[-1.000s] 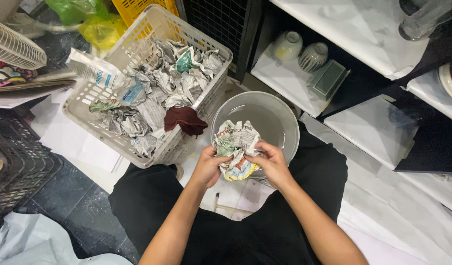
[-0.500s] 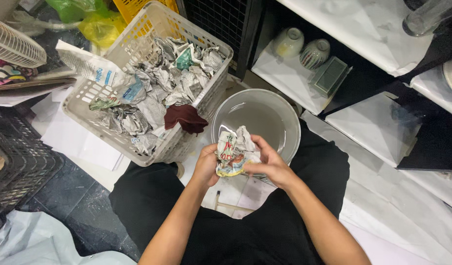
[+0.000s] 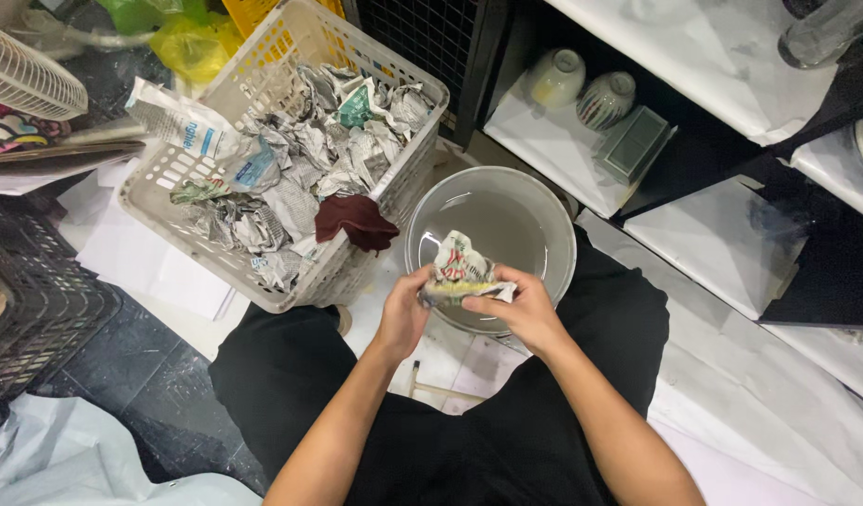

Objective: The person sits on the floor and wraps small ceramic items, such as bowls and cups, with newspaper. They pick up each item, wrap it in paper, and place it into a white plastic basket.

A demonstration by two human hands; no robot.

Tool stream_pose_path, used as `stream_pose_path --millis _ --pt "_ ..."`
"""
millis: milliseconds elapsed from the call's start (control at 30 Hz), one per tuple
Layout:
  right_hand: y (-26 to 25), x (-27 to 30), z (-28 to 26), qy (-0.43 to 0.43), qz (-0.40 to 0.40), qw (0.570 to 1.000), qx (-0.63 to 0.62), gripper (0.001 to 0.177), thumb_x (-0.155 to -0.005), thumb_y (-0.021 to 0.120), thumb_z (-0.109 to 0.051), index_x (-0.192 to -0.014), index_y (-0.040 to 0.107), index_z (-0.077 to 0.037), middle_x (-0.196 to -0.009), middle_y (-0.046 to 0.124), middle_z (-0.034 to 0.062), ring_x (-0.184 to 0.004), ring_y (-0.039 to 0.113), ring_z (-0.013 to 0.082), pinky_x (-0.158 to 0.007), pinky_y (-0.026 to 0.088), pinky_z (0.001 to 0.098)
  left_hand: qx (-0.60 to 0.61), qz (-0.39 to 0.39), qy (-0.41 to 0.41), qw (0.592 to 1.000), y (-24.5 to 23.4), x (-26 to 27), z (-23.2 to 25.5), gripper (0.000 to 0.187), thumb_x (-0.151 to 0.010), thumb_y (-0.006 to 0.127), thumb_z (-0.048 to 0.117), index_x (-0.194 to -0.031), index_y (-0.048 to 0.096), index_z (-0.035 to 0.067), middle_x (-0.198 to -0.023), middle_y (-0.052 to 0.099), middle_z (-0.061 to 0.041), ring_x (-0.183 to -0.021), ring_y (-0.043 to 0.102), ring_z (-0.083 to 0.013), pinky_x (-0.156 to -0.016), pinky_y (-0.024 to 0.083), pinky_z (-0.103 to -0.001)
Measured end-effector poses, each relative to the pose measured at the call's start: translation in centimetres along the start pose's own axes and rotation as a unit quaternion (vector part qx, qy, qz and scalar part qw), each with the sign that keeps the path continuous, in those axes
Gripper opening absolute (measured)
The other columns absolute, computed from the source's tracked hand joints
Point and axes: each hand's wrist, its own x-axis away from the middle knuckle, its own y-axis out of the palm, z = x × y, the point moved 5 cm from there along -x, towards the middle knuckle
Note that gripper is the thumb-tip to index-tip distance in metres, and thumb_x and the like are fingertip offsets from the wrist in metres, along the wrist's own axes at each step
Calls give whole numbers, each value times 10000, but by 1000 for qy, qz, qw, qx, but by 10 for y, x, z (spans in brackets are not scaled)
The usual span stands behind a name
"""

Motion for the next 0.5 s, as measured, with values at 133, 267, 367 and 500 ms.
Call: stream_pose_path --millis 133,267,367,500 --pt "-1 -1 -2 -14 8 999 -36 255 -808 845 -66 -1039 766 8 -981 773 49 -895 690 99 -820 549 271 -140 -48 65 987 14 6 3 433 -978 670 62 -1383 575 -57 -1302 664 -129 -1184 613 -182 -1047 474 -343" --pt "-1 0 1 -22 -2 999 -50 284 -817 813 -76 -1084 753 2 -957 776 32 -853 703 89 -782 567 256 -104 -35 69 992 18 7 1 439 -951 723 41 -1359 580 -35 -1264 676 -108 -1156 631 -174 -1032 495 -346" --pt "-5 0 7 -39 41 998 -36 219 -924 741 -149 -1076 754 8 -896 734 16 -776 635 65 -685 514 242 -99 -24 48 994 21 7 1 413 -942 704 42 -1337 592 -1 -1242 679 -94 -1134 648 -162 -1007 510 -346" --pt "-2 -2 13 -68 104 989 -82 294 -1052 627 -246 -1024 740 23 -872 705 6 -765 604 45 -663 493 234 -128 -11 73 989 30 5 2 351 -968 688 23 -1314 644 -14 -1238 677 -134 -1113 644 -179 -986 519 -356"
